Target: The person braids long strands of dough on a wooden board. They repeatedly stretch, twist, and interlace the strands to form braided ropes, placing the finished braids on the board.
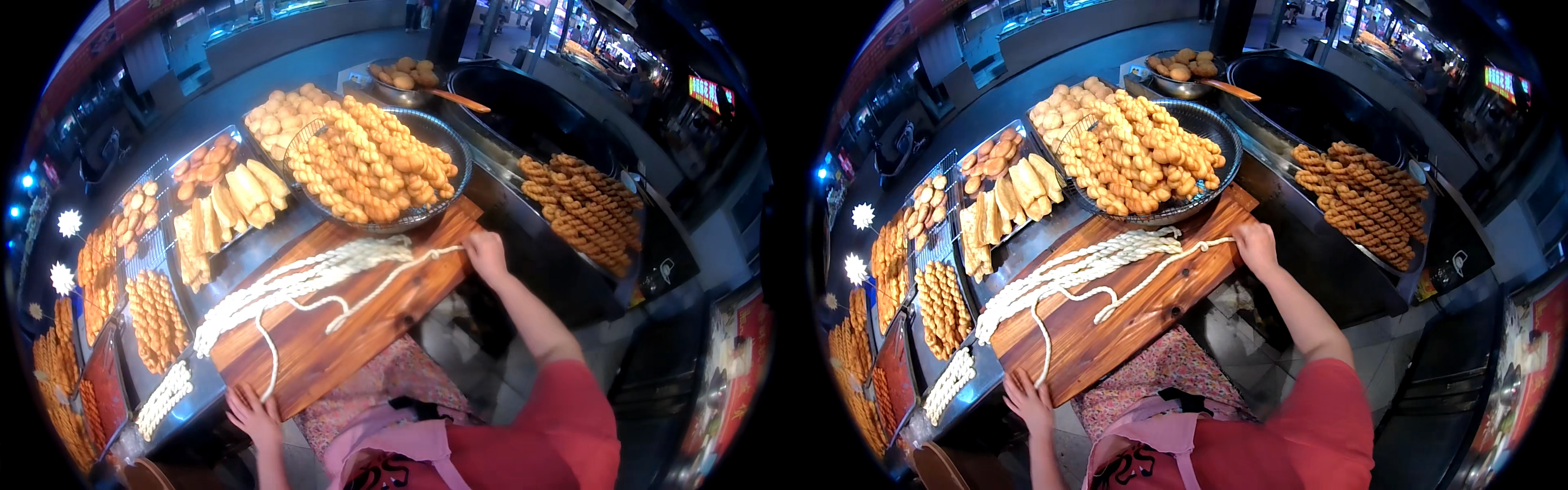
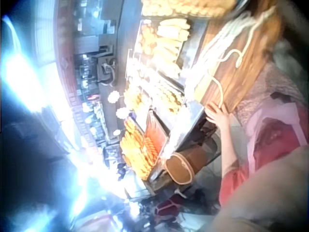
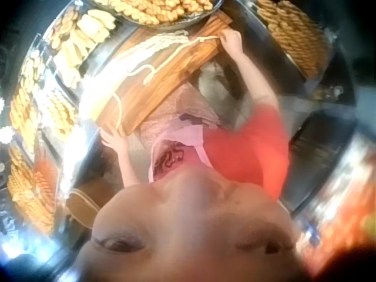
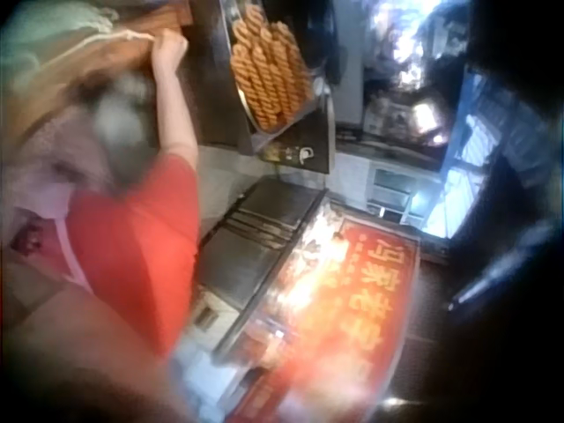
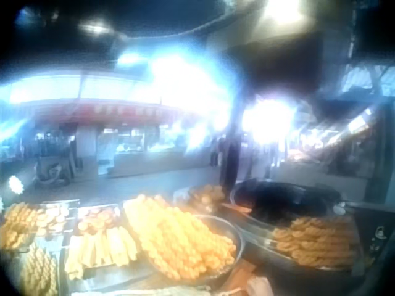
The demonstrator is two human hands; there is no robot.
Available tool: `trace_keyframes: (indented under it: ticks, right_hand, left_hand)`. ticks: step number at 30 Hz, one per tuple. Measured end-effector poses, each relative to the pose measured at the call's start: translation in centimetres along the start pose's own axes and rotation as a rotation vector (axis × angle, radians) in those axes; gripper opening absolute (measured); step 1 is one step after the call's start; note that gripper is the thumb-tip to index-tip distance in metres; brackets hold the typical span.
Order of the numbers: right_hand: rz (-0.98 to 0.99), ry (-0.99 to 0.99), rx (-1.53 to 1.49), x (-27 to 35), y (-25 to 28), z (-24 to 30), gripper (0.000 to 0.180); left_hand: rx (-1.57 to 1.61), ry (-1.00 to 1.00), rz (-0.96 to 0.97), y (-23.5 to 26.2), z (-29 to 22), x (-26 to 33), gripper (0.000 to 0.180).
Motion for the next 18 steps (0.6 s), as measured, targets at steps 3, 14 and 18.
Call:
trace_keyframes:
  ticks: [3, 14, 18]
  right_hand:
    - [-0.371, -0.245, -0.082, -2.3, 0.0, -1.1, 0.052]
    - [-0.349, 0.166, -0.479, 2.0, -2.4, 0.7, 0.015]
    - [-0.706, 0.129, -0.443, -3.4, 2.1, -0.9, 0.013]
  left_hand:
    - [-0.043, 0.178, -0.151, -5.2, 4.9, -7.9, 0.056]
    - [0.321, -0.183, -0.311, -0.4, 2.6, -3.8, 0.022]
    - [0.649, 0.332, -0.351, 1.9, 7.6, -12.5, 0.023]
Point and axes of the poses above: each hand's wrist, its own x-axis away from the middle knuckle, its own y-axis out of the back of the hand, z = x × y, the point moved 2 cm from there along -x, towards the middle knuckle, and after that the axes turned 10 degrees about x, right-handed, at the moved point
